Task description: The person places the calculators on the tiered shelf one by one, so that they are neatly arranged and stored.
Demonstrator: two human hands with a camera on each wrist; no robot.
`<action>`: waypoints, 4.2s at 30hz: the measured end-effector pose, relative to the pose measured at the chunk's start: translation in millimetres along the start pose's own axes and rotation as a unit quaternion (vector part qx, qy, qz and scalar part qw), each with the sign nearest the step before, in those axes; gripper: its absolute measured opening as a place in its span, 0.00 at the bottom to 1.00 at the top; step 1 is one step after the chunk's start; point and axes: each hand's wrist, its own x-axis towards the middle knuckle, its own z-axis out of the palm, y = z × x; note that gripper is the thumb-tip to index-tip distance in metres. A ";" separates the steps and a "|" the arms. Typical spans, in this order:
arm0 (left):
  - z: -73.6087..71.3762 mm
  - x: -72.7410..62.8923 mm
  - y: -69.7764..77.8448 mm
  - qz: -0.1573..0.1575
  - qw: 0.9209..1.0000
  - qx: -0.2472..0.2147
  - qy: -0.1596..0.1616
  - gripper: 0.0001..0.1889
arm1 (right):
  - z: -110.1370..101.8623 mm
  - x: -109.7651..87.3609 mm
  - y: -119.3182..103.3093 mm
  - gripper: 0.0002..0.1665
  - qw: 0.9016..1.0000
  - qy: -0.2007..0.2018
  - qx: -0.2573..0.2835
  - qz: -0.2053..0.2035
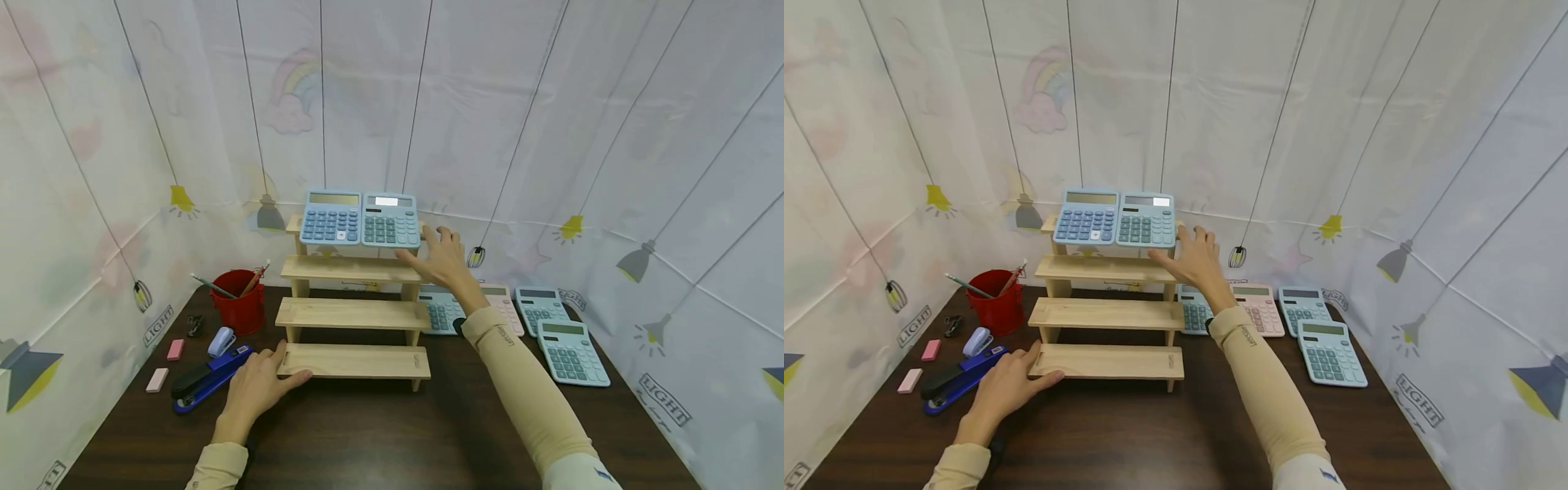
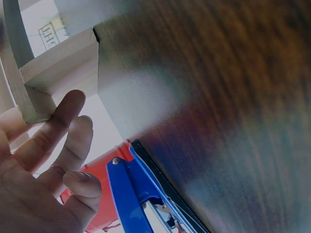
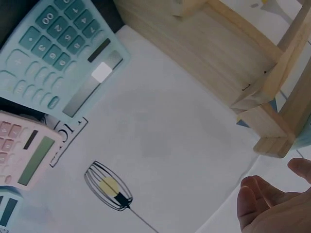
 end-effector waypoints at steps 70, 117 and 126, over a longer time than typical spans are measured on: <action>-2.8 0.0 -3.2 0.011 1.000 -0.003 0.005 0.51 | -14.1 -189.4 278.7 0.73 0.934 -0.202 -0.036 0.292; -1.7 -0.5 -3.0 0.010 1.000 -0.011 0.001 0.52 | -8.0 -210.2 272.8 0.81 0.925 -0.223 -0.047 0.305; -0.1 0.2 -2.4 0.009 1.000 -0.008 -0.003 0.52 | -3.9 -217.0 264.8 0.81 0.929 -0.213 -0.066 0.295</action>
